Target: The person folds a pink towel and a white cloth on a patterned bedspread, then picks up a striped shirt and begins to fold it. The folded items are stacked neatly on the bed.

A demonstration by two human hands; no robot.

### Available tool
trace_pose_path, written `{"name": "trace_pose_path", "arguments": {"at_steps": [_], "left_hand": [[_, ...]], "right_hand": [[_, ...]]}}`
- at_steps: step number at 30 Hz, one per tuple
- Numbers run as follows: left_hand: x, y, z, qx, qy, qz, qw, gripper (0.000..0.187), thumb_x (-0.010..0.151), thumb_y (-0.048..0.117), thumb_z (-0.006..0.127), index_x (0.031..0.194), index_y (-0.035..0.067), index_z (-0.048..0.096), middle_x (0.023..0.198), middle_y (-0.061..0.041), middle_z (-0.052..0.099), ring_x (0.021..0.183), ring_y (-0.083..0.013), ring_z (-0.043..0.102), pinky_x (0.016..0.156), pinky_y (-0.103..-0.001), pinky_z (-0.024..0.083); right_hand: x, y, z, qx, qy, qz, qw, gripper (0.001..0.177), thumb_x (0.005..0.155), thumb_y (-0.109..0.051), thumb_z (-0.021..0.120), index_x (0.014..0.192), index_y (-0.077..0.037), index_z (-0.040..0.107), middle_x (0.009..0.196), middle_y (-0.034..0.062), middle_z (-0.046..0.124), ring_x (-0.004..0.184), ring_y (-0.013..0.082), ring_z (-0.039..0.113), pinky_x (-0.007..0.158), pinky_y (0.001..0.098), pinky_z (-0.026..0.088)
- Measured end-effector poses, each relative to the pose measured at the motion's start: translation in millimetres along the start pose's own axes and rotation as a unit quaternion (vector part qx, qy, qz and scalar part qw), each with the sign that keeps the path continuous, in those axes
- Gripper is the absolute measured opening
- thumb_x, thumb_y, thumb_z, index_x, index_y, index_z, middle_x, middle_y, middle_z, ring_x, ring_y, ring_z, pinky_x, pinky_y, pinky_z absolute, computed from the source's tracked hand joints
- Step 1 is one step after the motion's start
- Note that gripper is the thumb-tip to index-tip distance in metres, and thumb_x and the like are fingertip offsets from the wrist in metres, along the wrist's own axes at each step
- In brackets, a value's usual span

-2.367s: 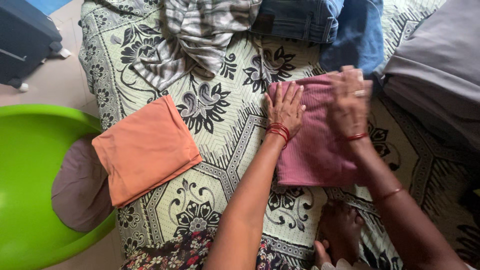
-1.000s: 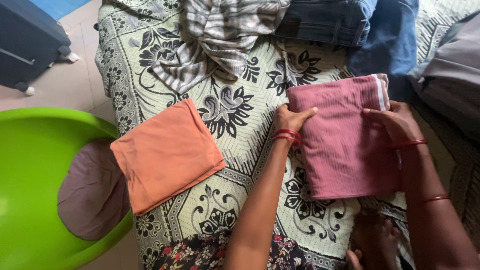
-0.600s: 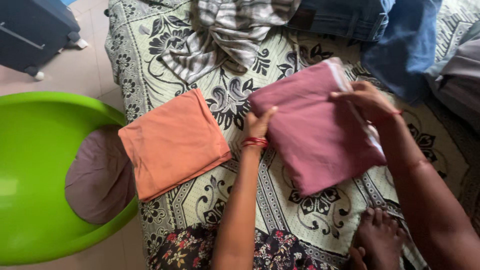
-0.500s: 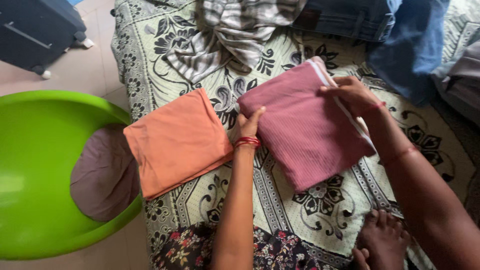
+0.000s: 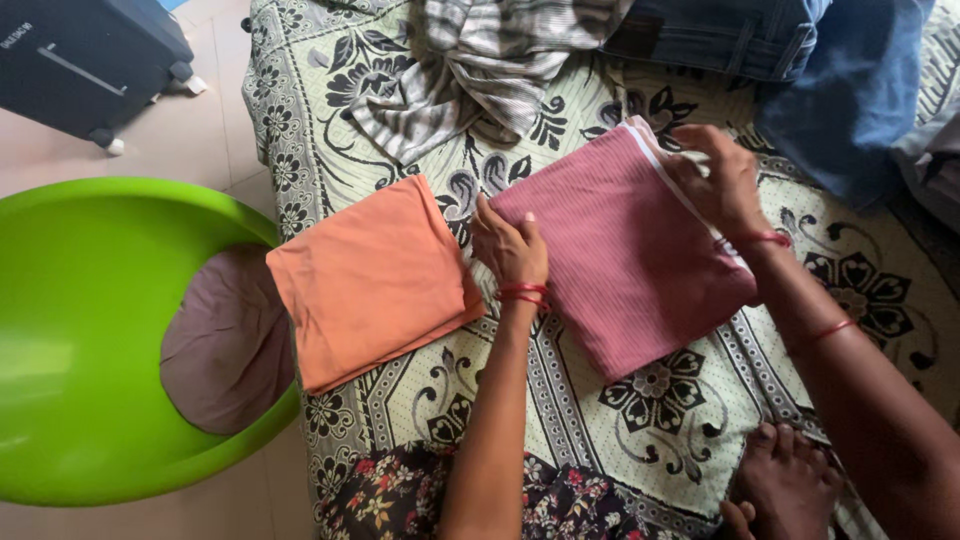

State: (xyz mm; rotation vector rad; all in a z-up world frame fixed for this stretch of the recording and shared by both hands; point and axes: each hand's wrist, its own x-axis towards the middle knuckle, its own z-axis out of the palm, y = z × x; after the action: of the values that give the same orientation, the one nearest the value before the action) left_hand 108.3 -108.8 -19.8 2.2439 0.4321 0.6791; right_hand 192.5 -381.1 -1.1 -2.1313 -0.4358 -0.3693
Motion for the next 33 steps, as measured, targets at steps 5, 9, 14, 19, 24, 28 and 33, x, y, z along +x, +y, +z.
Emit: {"name": "trace_pose_path", "arguments": {"at_steps": [5,9,14,19,24,28,33], "left_hand": [[-7.8,22.3,18.8,0.153,-0.066,0.105,0.98,0.059,0.099,0.025,0.06,0.154,0.011,0.042,0.165,-0.014,0.038,0.156,-0.0335,0.033,0.131,-0.058,0.021],[-11.6,26.1,30.2,0.338,-0.132,0.187,0.913,0.069,0.093,0.025,0.057,0.156,0.006,0.037,0.168,-0.009,0.031,0.158,-0.0353,0.021,0.127,-0.06,0.01],[-20.2,14.4,26.5,0.256,-0.127,0.215,0.934,0.071,0.096,0.032,0.056,0.158,0.005,0.037,0.167,-0.012,0.032,0.158,-0.0353,0.021,0.127,-0.06,0.008],[-17.3,13.9,11.6,0.24,-0.122,0.199,0.942,0.073,0.096,0.041,0.056,0.157,0.004,0.037,0.166,-0.014,0.032,0.155,-0.0379,0.022,0.128,-0.056,0.01],[-8.7,-0.6,7.6,0.181,-0.144,0.165,0.959,0.077,0.095,0.042,0.058,0.156,0.001,0.035,0.164,-0.02,0.031,0.154,-0.0397,0.023,0.128,-0.054,0.011],[-3.3,-17.4,11.7,0.093,-0.145,0.156,0.973,0.075,0.099,0.038,0.056,0.157,-0.002,0.031,0.165,-0.022,0.031,0.156,-0.0394,0.023,0.129,-0.056,0.011],[-8.1,-20.2,-0.7,0.101,-0.133,0.169,0.971,0.072,0.103,0.041,0.051,0.159,0.0,0.031,0.166,-0.024,0.029,0.156,-0.0416,0.02,0.128,-0.054,0.015]], "right_hand": [[1.4,-44.2,41.3,-0.001,-0.175,-0.044,0.984,0.053,0.098,-0.019,0.064,0.149,-0.014,0.05,0.158,0.0157,0.045,0.141,0.0344,0.047,0.116,0.0512,0.041],[2.2,-50.2,87.2,0.008,-0.205,-0.199,0.958,0.06,0.108,-0.034,0.041,0.162,-0.008,0.036,0.168,0.0137,0.035,0.159,0.0359,0.023,0.128,0.0627,0.011],[10.1,-14.7,111.8,-0.212,-0.202,-0.151,0.944,0.069,0.104,-0.048,0.039,0.16,-0.009,0.034,0.166,0.0118,0.032,0.157,0.0294,0.017,0.125,0.0596,0.005],[35.5,10.2,106.2,-0.322,-0.184,-0.065,0.926,0.069,0.103,-0.057,0.033,0.158,-0.016,0.034,0.166,0.0049,0.029,0.154,0.0239,0.018,0.118,0.0652,0.005],[39.0,22.2,74.8,-0.191,-0.183,0.037,0.964,0.065,0.103,-0.053,0.031,0.159,-0.021,0.035,0.169,0.0032,0.03,0.16,0.0233,0.02,0.126,0.0603,0.011],[37.1,34.1,54.1,-0.193,-0.216,0.07,0.955,0.073,0.102,-0.057,0.035,0.162,-0.015,0.027,0.169,0.0083,0.026,0.155,0.0297,0.018,0.125,0.0597,0.008],[21.1,56.0,30.6,-0.219,-0.258,0.066,0.938,0.085,0.099,-0.062,0.038,0.162,-0.007,0.021,0.168,0.0163,0.023,0.155,0.0343,0.017,0.122,0.0626,0.011]]}}
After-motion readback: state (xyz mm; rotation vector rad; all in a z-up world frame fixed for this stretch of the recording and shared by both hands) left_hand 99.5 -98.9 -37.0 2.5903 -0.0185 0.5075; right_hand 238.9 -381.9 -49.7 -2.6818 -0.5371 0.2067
